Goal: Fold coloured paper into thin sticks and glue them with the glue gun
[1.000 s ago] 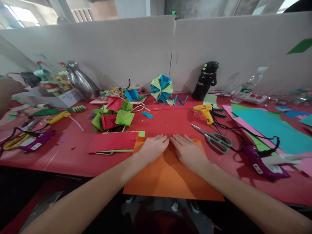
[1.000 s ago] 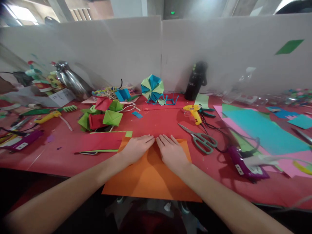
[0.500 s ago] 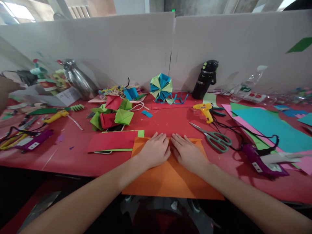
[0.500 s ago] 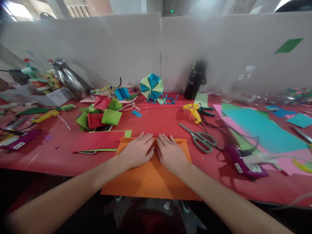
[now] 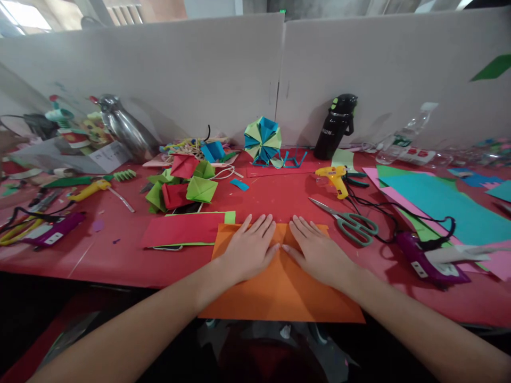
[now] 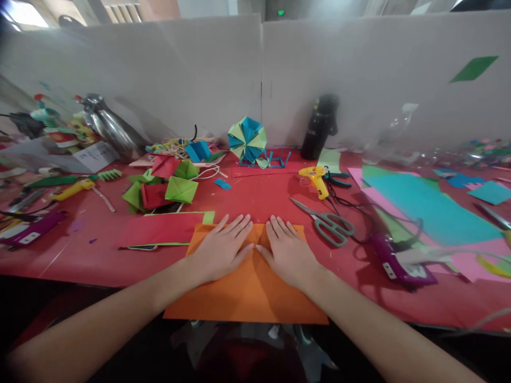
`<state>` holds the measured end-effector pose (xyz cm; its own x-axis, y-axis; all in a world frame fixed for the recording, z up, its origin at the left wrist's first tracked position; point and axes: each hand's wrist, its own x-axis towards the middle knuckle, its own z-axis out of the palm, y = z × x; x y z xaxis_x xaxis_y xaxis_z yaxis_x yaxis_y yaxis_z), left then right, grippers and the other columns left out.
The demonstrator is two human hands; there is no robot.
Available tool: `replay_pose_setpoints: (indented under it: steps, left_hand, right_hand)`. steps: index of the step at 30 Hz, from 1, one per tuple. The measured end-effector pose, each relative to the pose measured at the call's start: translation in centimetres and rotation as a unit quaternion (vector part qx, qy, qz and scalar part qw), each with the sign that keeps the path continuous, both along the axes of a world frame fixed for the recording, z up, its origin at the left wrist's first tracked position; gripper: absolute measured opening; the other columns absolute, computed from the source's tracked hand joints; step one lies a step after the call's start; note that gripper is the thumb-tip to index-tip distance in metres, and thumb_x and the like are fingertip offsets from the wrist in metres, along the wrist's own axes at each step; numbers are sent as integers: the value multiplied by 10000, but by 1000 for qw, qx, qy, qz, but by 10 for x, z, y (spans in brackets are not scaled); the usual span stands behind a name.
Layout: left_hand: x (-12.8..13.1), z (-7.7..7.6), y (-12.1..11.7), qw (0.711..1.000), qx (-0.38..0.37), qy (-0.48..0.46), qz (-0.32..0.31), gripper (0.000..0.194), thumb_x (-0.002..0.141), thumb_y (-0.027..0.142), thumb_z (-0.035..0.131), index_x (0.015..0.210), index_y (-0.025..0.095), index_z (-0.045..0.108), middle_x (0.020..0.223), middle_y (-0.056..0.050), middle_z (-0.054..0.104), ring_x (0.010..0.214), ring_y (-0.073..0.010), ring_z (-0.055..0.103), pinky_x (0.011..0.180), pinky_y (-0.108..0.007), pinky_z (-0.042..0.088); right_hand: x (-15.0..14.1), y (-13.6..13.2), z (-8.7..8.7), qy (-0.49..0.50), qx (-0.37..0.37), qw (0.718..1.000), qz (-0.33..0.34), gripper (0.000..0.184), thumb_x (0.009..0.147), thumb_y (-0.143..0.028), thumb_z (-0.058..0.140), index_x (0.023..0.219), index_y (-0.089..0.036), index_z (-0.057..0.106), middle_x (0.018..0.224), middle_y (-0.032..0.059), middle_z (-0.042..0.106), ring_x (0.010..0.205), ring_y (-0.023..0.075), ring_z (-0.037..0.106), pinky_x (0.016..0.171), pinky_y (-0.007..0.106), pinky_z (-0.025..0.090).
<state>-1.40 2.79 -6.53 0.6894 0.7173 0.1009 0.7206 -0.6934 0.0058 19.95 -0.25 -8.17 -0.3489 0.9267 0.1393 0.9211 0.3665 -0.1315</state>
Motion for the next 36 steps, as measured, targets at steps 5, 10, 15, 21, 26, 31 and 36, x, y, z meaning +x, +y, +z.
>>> replay_pose_setpoints:
  steps: [5,10,15,21,26,31,36]
  left_hand:
    - [-7,3,1,1000,-15,9,16,669,1043,546,243,1526,112,405,1622,-142,315,1516,-274,285,1250,-503,149]
    - [-13,9,3,998,-55,28,25,724,1029,598,227,1556,118,350,1638,-119,263,1530,-275,249,1254,-505,137]
    - [-19,10,1,996,-68,51,36,808,1002,665,216,1577,102,290,1647,-122,213,1541,-276,210,1255,-505,138]
    - [-19,9,-2,996,-45,60,46,801,1003,659,239,1560,91,334,1633,-135,258,1530,-286,247,1248,-509,180]
    - [-16,9,-3,996,-35,73,49,766,1015,634,244,1552,99,356,1628,-138,272,1519,-281,279,1241,-501,207]
    - [-16,12,-3,995,-35,84,47,765,1017,626,257,1543,81,366,1624,-147,281,1518,-283,281,1239,-507,211]
    - [-17,12,-2,996,-22,73,34,765,1009,634,285,1517,79,418,1603,-165,343,1497,-306,324,1231,-502,218]
  right_hand:
    - [14,-8,7,-2,-40,998,-40,859,946,-651,419,1489,14,447,1557,272,388,1462,372,363,1204,522,309]
    - [23,-10,16,-27,-84,994,-61,1013,911,-768,304,1501,49,410,1573,281,349,1479,373,328,1217,505,287]
    - [35,-10,22,-67,-106,989,-79,1099,874,-832,238,1504,53,402,1575,272,346,1481,394,309,1219,516,273]
    - [38,-11,22,-96,-95,988,-80,1148,862,-855,181,1497,77,396,1580,277,332,1488,396,297,1215,527,274]
    - [47,-10,18,-103,-66,990,-75,1117,867,-849,206,1492,50,426,1586,267,340,1490,382,305,1203,514,302]
    - [69,-7,19,-96,-88,989,-77,1081,846,-858,296,1472,3,485,1601,246,324,1511,400,229,1214,539,260]
    - [81,-3,15,-51,-48,996,-58,801,931,-699,392,1387,-71,590,1611,201,344,1518,356,242,1218,519,259]
